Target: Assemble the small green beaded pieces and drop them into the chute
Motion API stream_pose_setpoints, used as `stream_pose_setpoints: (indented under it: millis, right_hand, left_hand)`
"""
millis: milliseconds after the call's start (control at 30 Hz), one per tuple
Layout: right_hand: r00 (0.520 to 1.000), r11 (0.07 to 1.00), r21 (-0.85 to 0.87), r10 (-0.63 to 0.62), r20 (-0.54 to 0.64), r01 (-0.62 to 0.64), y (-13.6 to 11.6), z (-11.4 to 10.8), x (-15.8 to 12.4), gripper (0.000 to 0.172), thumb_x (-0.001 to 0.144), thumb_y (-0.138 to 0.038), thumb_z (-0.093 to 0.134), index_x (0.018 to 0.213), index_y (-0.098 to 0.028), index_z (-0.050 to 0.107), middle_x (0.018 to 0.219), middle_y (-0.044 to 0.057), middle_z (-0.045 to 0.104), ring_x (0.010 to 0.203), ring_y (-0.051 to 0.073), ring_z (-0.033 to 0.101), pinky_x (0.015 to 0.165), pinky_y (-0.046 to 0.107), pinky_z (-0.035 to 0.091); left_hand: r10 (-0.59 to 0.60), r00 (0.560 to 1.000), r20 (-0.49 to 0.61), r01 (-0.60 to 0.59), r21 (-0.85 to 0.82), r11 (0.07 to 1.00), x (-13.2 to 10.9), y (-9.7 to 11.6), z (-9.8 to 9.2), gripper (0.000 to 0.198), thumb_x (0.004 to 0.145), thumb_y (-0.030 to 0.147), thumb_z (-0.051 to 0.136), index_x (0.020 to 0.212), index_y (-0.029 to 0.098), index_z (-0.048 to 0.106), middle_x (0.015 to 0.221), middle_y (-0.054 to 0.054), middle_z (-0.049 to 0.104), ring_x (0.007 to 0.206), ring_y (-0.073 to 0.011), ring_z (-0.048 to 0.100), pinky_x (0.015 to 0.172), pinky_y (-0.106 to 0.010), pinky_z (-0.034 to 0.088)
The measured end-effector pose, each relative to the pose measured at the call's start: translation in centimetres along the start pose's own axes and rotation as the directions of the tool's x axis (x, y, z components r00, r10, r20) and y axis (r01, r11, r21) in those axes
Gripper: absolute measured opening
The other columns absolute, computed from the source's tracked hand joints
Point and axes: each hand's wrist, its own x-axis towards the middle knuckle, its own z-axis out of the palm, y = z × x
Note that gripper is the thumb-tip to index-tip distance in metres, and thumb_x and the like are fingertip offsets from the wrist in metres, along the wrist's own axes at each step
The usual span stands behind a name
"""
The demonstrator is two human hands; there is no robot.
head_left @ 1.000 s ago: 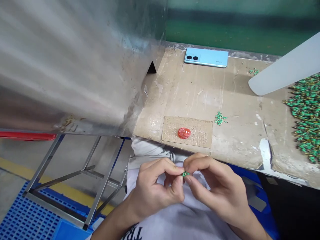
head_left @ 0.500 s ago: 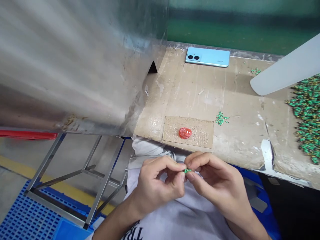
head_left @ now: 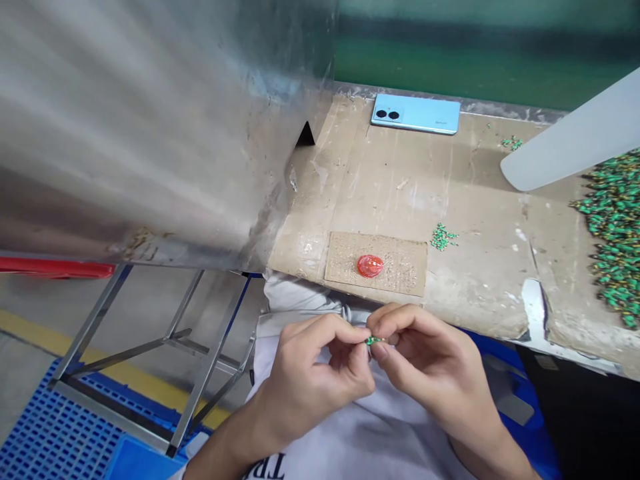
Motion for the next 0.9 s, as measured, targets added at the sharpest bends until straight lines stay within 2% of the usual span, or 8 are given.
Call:
stream_pose_setpoints:
  millis: [233, 433, 500, 667, 733, 800, 900]
  right_hand:
    - [0.999, 1.0, 0.018, 0.015, -0.04, -0.014, 0.1, 0.4, -0.1, 0.013, 0.084, -0.012, 0.079, 0.084, -0.023, 0.072, 0.079, 0.0, 0.075, 0.069, 0.013, 0.07, 0.062, 0.02, 0.06]
    - [0.998, 1.0, -0.004, -0.003, -0.065, 0.003, 0.3, 0.4, -0.2, 0.011, 0.085, -0.014, 0.08, 0.084, -0.023, 0.074, 0.079, 0.002, 0.076, 0.069, 0.015, 0.07, 0.062, 0.023, 0.061]
    - [0.998, 1.0, -0.002, -0.009, -0.055, 0.009, 0.2, 0.3, -0.1, 0.011, 0.085, -0.014, 0.079, 0.085, -0.023, 0.074, 0.079, 0.002, 0.076, 0.068, 0.015, 0.07, 0.061, 0.023, 0.06]
    - [0.999, 0.999, 0.019, 0.027, -0.026, -0.026, 0.0, -0.4, 0.0, 0.008, 0.087, -0.016, 0.079, 0.087, -0.023, 0.075, 0.08, 0.002, 0.074, 0.072, 0.015, 0.068, 0.064, 0.022, 0.059]
    - [0.997, 0.995, 0.062, 0.077, -0.009, -0.076, 0.1, -0.5, -0.1, 0.006, 0.089, -0.021, 0.081, 0.087, -0.023, 0.075, 0.081, 0.003, 0.073, 0.07, 0.015, 0.066, 0.062, 0.023, 0.058]
    - [0.991, 0.982, 0.136, 0.132, 0.024, -0.134, 0.2, -0.6, -0.2, 0.008, 0.09, -0.027, 0.081, 0.088, -0.022, 0.075, 0.077, 0.001, 0.07, 0.061, 0.012, 0.06, 0.054, 0.021, 0.053]
    - [0.966, 0.942, 0.218, 0.239, 0.099, -0.255, 0.2, -0.6, -0.3, 0.016, 0.09, -0.035, 0.083, 0.087, -0.022, 0.075, 0.069, -0.002, 0.064, 0.051, 0.008, 0.051, 0.047, 0.018, 0.047]
  left_hand:
    - [0.028, 0.999, -0.026, -0.027, 0.031, 0.999, -0.1, -0.4, 0.2, 0.02, 0.074, 0.001, 0.062, 0.077, 0.02, 0.059, 0.06, 0.005, 0.066, 0.046, -0.0088, 0.061, 0.048, -0.018, 0.049]
    - [0.065, 0.995, -0.07, -0.067, -0.036, 0.997, 0.0, -0.6, 0.7, 0.02, 0.075, 0.0, 0.063, 0.079, 0.02, 0.06, 0.061, 0.004, 0.067, 0.046, -0.0085, 0.06, 0.046, -0.017, 0.047]
    - [0.032, 0.997, -0.067, -0.038, -0.086, 0.996, 0.0, -0.5, 0.8, 0.02, 0.077, 0.0, 0.063, 0.079, 0.019, 0.062, 0.062, 0.003, 0.068, 0.047, -0.0089, 0.061, 0.046, -0.017, 0.048]
    - [-0.101, 0.993, 0.062, 0.113, -0.238, 0.965, 0.0, -0.3, 0.0, 0.018, 0.082, 0.005, 0.071, 0.093, 0.019, 0.071, 0.067, 0.002, 0.069, 0.053, -0.0101, 0.061, 0.049, -0.019, 0.051]
    - [-0.07, 0.996, 0.059, 0.083, -0.261, 0.962, 0.0, -0.6, -0.4, 0.023, 0.083, 0.008, 0.077, 0.102, 0.02, 0.072, 0.076, 0.0, 0.071, 0.061, -0.0118, 0.062, 0.056, -0.021, 0.054]
    - [0.007, 0.999, 0.036, 0.004, -0.299, 0.954, 0.1, -1.0, -0.7, 0.027, 0.085, 0.012, 0.081, 0.109, 0.021, 0.072, 0.088, -0.002, 0.073, 0.074, -0.0147, 0.066, 0.067, -0.025, 0.058]
    - [0.116, 0.992, 0.042, -0.092, -0.372, 0.924, 0.2, -1.7, -0.9, 0.028, 0.088, 0.012, 0.085, 0.11, 0.021, 0.071, 0.098, -0.004, 0.075, 0.087, -0.0168, 0.071, 0.079, -0.028, 0.061]
